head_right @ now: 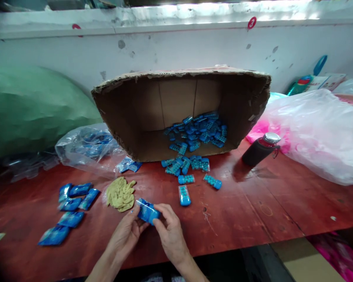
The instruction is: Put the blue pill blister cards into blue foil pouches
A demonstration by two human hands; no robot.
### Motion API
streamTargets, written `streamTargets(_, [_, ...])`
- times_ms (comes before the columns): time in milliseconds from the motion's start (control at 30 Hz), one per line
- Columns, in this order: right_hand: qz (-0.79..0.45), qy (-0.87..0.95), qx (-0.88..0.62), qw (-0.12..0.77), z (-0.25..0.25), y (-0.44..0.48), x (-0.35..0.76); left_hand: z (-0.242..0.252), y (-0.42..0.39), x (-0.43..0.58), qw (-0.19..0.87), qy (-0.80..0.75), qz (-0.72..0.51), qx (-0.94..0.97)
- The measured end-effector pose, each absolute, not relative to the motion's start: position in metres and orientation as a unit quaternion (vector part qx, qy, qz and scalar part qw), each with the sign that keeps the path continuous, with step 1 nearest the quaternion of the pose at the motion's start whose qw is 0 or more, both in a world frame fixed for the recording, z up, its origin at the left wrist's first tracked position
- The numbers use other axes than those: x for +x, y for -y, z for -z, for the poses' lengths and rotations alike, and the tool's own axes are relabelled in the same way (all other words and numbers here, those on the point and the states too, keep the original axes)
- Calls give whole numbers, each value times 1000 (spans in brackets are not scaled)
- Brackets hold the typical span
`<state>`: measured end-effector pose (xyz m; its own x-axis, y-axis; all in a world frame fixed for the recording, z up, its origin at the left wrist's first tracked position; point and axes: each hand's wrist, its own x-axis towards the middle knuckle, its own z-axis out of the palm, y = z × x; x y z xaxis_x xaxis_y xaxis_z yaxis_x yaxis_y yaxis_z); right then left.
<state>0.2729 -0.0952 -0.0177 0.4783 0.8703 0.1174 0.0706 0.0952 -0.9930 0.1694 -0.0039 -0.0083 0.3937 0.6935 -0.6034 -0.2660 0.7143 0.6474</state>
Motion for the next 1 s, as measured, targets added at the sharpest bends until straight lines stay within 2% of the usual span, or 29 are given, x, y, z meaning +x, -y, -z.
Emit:
streamTargets(333, [-395, 407, -554, 610, 8, 95, 278, 8, -2, 160, 880, -370, -191, 230])
streamTargets(500, [-485, 408, -495, 594, 10, 93, 285, 9, -1, 160, 911, -326, -160, 196])
streamTargets(833, [-517, 398, -471, 594, 9, 92, 290, 11, 15, 173, 867, -407, -217, 192])
streamTargets(1000, [-538, 395, -461, 585, 8, 92, 293, 6, 12, 164, 893, -353, -163, 226])
